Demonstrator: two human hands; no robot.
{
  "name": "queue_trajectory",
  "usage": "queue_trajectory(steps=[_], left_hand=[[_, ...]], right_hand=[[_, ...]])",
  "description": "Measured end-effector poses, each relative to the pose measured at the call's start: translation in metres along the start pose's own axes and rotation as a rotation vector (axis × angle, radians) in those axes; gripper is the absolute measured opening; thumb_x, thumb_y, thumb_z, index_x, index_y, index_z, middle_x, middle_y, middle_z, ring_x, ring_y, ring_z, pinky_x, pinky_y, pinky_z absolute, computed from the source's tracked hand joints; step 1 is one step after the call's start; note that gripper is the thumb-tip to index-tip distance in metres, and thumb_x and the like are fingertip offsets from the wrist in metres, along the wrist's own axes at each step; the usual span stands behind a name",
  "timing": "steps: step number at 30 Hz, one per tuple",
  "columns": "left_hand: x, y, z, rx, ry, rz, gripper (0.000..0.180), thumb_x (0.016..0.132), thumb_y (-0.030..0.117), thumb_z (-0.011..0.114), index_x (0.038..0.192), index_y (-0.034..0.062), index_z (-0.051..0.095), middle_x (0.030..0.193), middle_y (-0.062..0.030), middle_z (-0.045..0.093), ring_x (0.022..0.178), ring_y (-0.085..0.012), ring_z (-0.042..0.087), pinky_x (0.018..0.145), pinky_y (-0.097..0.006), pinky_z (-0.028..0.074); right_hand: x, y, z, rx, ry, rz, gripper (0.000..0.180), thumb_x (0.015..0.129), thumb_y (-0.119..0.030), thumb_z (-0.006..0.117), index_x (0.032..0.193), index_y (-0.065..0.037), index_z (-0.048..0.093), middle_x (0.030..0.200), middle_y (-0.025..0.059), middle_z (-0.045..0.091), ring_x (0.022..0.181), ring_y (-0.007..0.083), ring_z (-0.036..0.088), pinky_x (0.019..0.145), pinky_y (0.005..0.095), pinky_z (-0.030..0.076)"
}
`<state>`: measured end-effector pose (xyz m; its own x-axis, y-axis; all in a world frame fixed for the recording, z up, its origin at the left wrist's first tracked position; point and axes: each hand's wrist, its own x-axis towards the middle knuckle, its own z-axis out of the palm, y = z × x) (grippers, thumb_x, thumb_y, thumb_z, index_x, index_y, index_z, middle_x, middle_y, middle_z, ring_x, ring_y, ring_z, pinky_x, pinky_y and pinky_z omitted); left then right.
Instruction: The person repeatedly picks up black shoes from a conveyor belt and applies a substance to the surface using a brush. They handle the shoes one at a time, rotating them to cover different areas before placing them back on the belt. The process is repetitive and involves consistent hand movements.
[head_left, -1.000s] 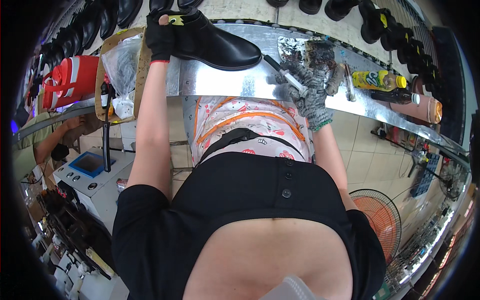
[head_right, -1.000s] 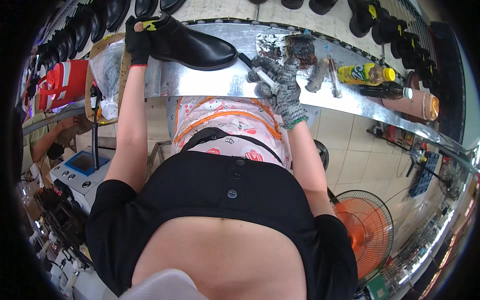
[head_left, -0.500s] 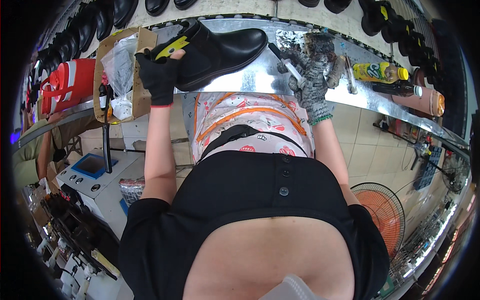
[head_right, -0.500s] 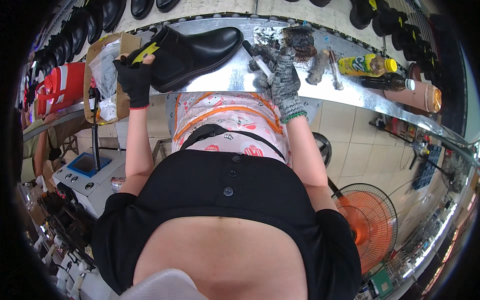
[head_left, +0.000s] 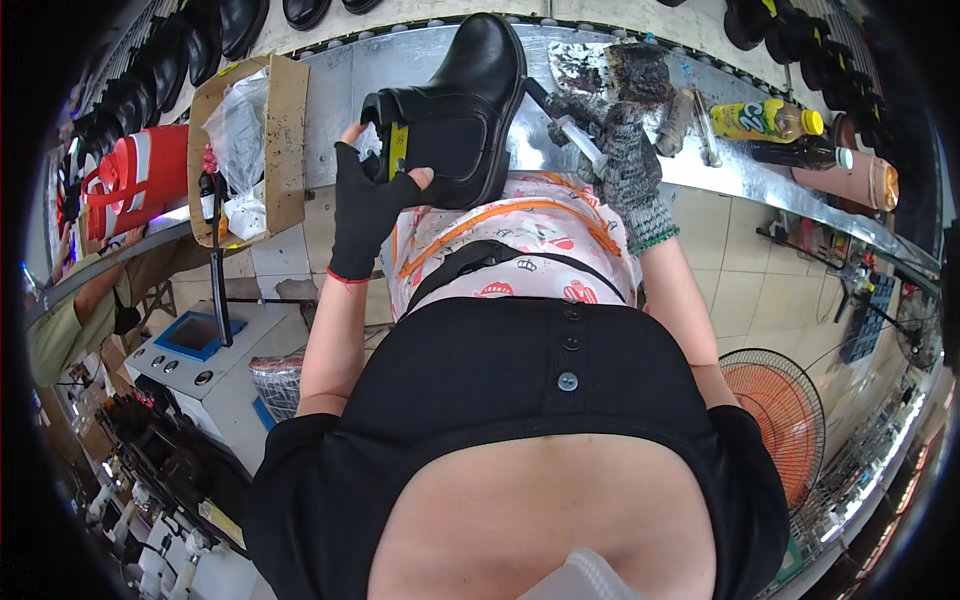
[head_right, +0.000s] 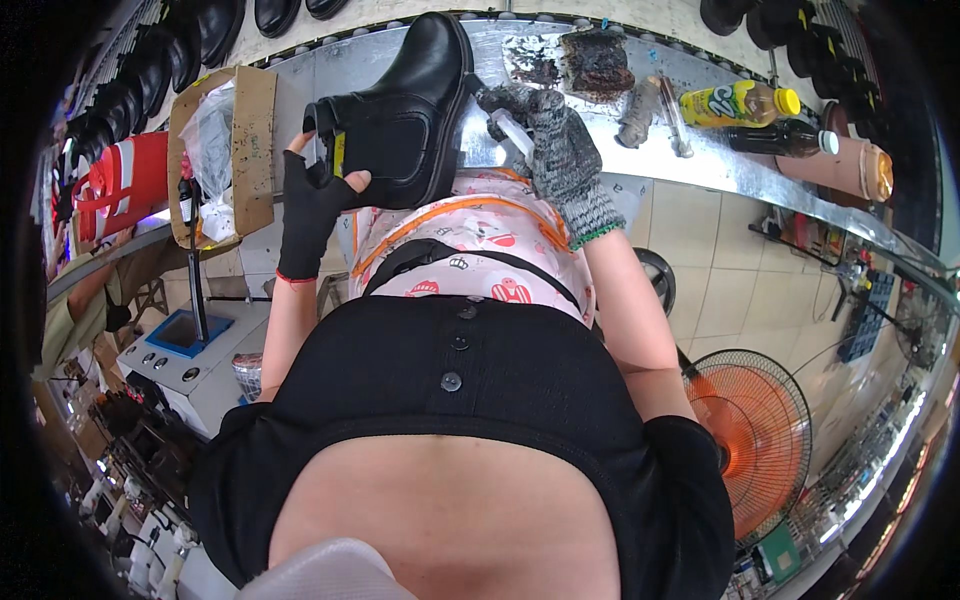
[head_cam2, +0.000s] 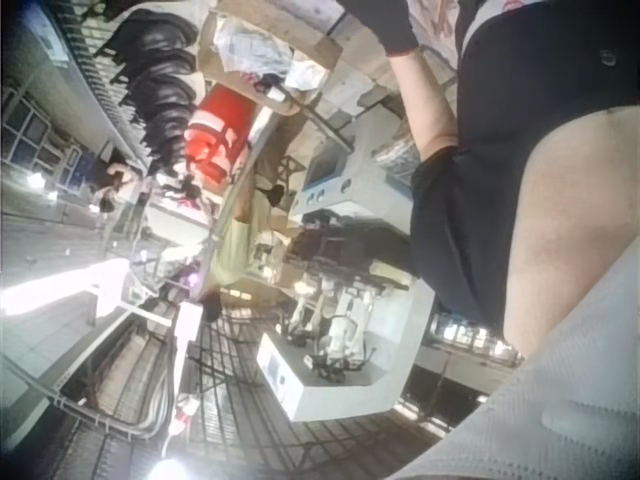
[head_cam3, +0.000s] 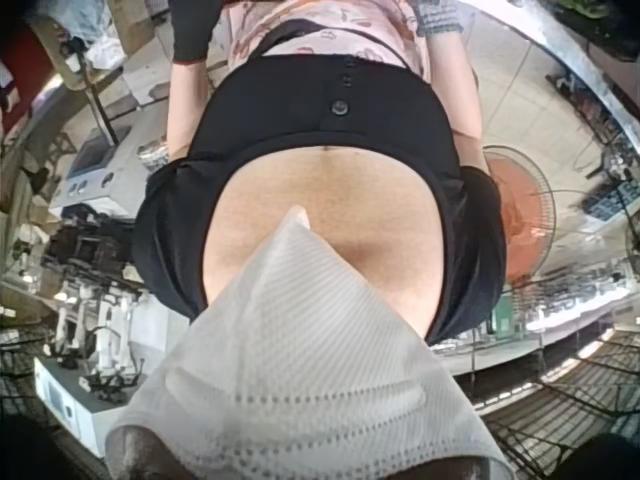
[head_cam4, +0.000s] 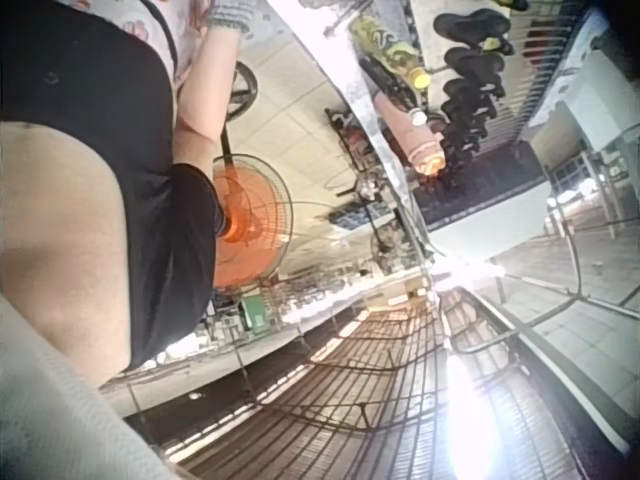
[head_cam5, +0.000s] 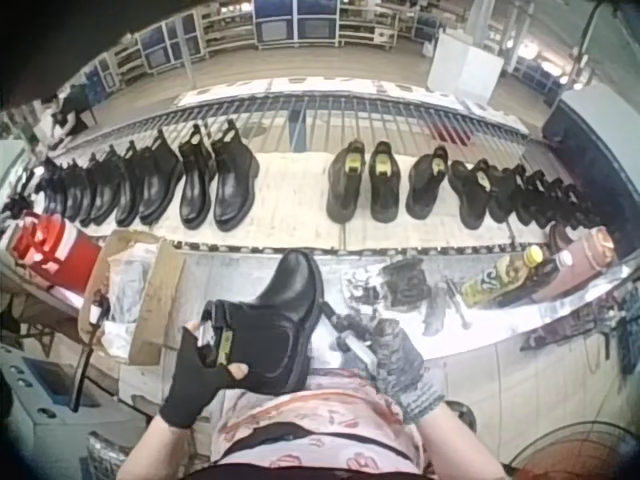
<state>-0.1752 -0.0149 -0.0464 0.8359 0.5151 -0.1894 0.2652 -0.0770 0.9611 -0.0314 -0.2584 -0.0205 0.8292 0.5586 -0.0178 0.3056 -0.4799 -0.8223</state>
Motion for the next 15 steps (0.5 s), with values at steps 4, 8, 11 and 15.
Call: queue_trajectory(steps=[4, 8, 11, 15], left_hand=[[-0.005, 0.012, 0.011, -0.183, -0.134, -0.201, 0.076, 0.067, 0.007, 0.074, 0.13, -0.001, 0.032, 0.101, -0.0143, 0.06, 0.083, -0.0176, 0.063, 0.069, -0.026, 0.052], [-0.01, 0.003, 0.023, -0.301, -0.188, -0.299, 0.063, 0.069, 0.009, 0.07, 0.124, -0.0003, 0.042, 0.105, -0.0118, 0.06, 0.09, -0.0184, 0.061, 0.078, -0.029, 0.051], [-0.01, -0.002, 0.03, -0.423, -0.241, -0.336, 0.061, 0.068, 0.007, 0.07, 0.123, -0.0011, 0.044, 0.106, -0.0111, 0.06, 0.092, -0.018, 0.061, 0.08, -0.029, 0.05], [-0.014, 0.007, 0.037, -0.448, -0.246, -0.336, 0.059, 0.068, 0.008, 0.07, 0.121, -0.0016, 0.045, 0.105, -0.011, 0.06, 0.093, -0.0176, 0.06, 0.083, -0.029, 0.049]], right_hand=[[-0.007, 0.008, 0.007, 0.272, -0.051, 0.068, 0.026, 0.089, -0.016, 0.051, 0.11, -0.009, 0.065, 0.087, 0.009, 0.069, 0.074, 0.016, 0.063, 0.069, 0.0293, 0.049], [-0.015, 0.014, 0.006, 0.369, -0.16, 0.079, 0.049, 0.088, -0.04, 0.044, 0.117, -0.004, 0.058, 0.104, 0.0133, 0.063, 0.091, 0.019, 0.061, 0.079, 0.028, 0.048], [-0.021, 0.02, 0.006, 0.396, -0.15, 0.108, 0.037, 0.088, -0.029, 0.049, 0.113, -0.006, 0.061, 0.101, 0.0139, 0.065, 0.088, 0.0224, 0.062, 0.078, 0.0307, 0.048], [-0.028, 0.032, -0.002, 0.33, -0.163, 0.13, 0.027, 0.088, -0.02, 0.054, 0.112, -0.008, 0.062, 0.097, 0.0129, 0.067, 0.085, 0.0245, 0.063, 0.076, 0.0328, 0.047]])
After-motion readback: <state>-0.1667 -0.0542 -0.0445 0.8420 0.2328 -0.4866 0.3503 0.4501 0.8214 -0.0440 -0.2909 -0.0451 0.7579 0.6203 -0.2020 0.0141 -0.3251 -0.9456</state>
